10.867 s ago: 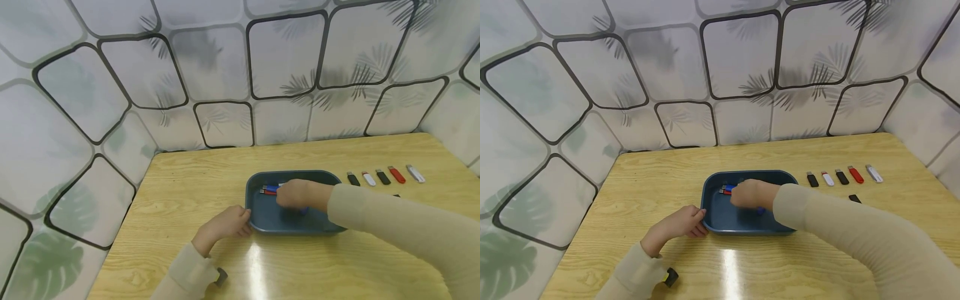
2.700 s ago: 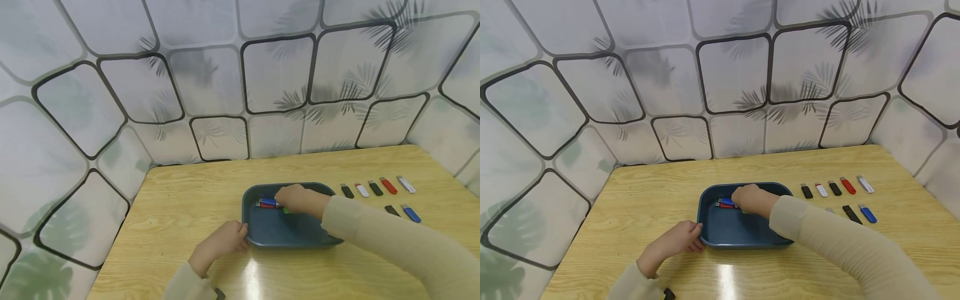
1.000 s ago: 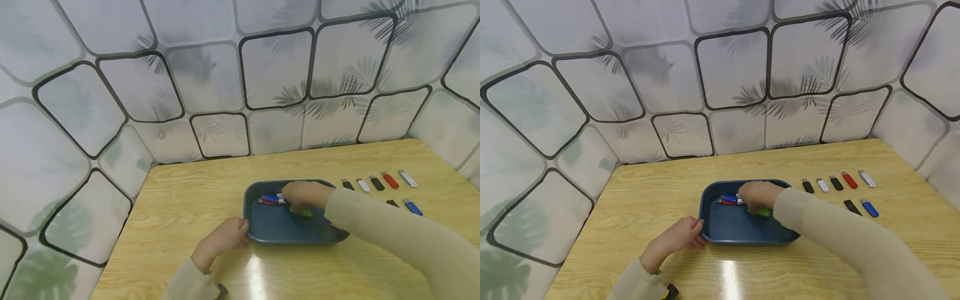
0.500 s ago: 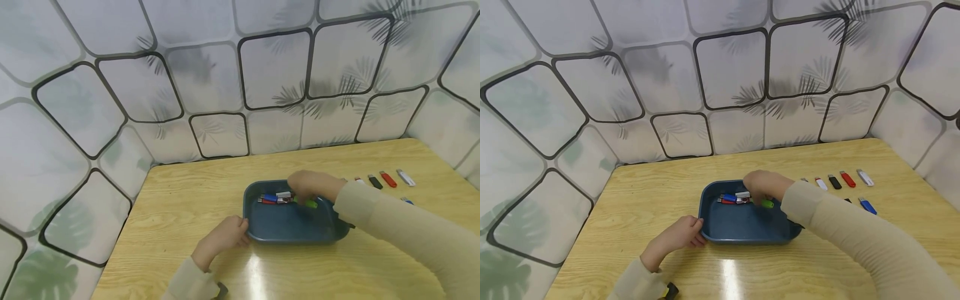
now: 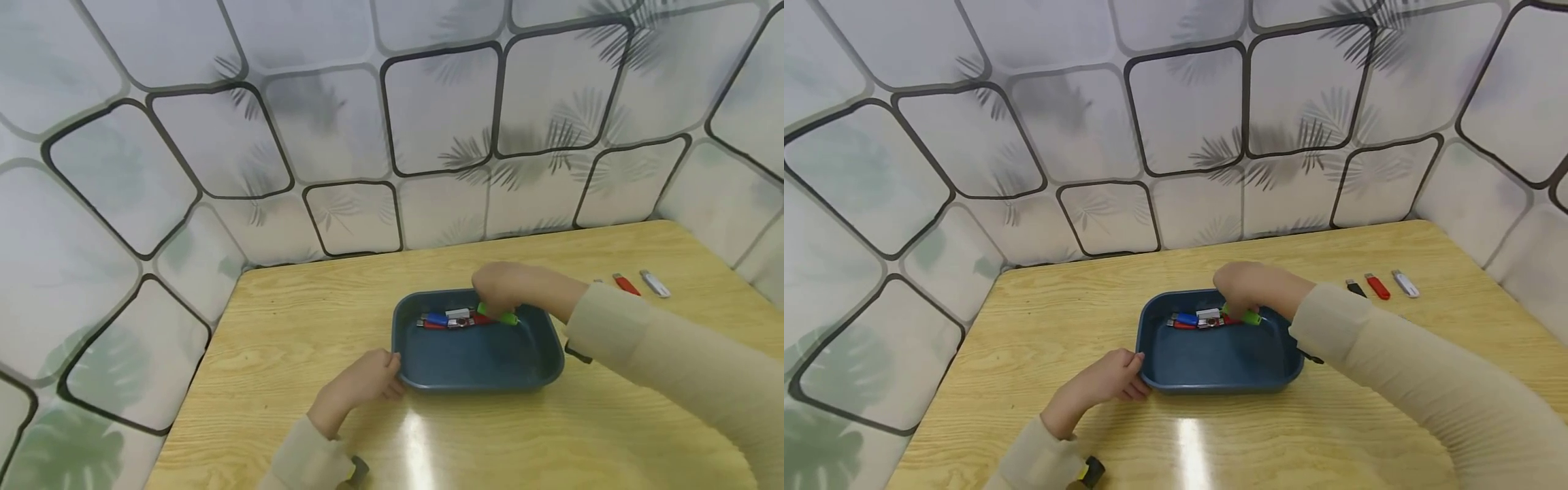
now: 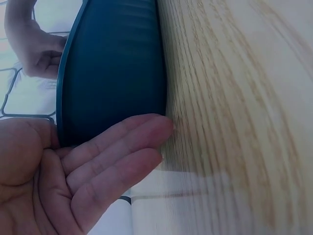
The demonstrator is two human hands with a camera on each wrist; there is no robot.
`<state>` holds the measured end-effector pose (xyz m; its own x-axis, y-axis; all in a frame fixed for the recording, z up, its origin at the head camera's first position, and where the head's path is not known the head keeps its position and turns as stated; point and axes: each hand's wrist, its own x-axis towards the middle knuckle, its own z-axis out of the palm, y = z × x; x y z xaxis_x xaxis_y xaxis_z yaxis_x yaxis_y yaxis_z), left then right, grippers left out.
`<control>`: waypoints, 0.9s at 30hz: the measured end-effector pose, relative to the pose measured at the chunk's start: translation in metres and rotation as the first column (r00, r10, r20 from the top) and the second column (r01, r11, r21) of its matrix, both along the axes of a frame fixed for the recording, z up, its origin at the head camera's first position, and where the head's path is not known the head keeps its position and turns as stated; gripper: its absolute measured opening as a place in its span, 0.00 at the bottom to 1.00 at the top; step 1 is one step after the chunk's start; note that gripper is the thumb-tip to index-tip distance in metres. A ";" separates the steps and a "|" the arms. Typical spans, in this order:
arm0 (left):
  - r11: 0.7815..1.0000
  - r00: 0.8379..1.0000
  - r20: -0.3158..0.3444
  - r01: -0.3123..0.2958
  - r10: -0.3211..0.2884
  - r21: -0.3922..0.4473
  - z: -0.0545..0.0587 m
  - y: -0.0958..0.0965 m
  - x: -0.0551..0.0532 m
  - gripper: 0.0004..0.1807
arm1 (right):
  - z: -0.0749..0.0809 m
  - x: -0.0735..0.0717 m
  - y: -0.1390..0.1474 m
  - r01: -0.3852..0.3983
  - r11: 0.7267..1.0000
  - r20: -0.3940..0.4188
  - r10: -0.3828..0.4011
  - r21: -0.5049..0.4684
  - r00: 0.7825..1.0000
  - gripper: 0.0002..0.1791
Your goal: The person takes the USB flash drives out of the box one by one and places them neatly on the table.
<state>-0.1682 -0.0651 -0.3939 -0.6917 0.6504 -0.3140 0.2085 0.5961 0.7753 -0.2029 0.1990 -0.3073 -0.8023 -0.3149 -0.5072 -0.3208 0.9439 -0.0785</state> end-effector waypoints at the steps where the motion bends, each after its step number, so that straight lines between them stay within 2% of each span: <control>1: 1.000 1.000 0.006 -0.007 0.007 0.001 0.000 -0.001 0.000 0.25 | 0.002 -0.001 0.001 -0.002 1.000 0.002 0.002 -0.010 1.000 0.17; 8: 1.000 1.000 0.009 -0.018 0.018 0.004 -0.002 -0.004 0.001 0.25 | 0.014 -0.004 0.018 -0.007 0.998 -0.026 0.005 -0.057 1.000 0.23; 14: 1.000 1.000 -0.012 -0.023 0.023 -0.008 0.000 -0.004 0.000 0.25 | 0.019 0.000 0.048 0.028 0.992 -0.054 -0.034 -0.120 0.998 0.25; 27: 1.000 1.000 -0.001 -0.018 0.018 0.004 -0.003 0.005 -0.001 0.24 | -0.011 0.016 0.141 0.198 0.972 0.003 -0.200 -0.128 0.980 0.21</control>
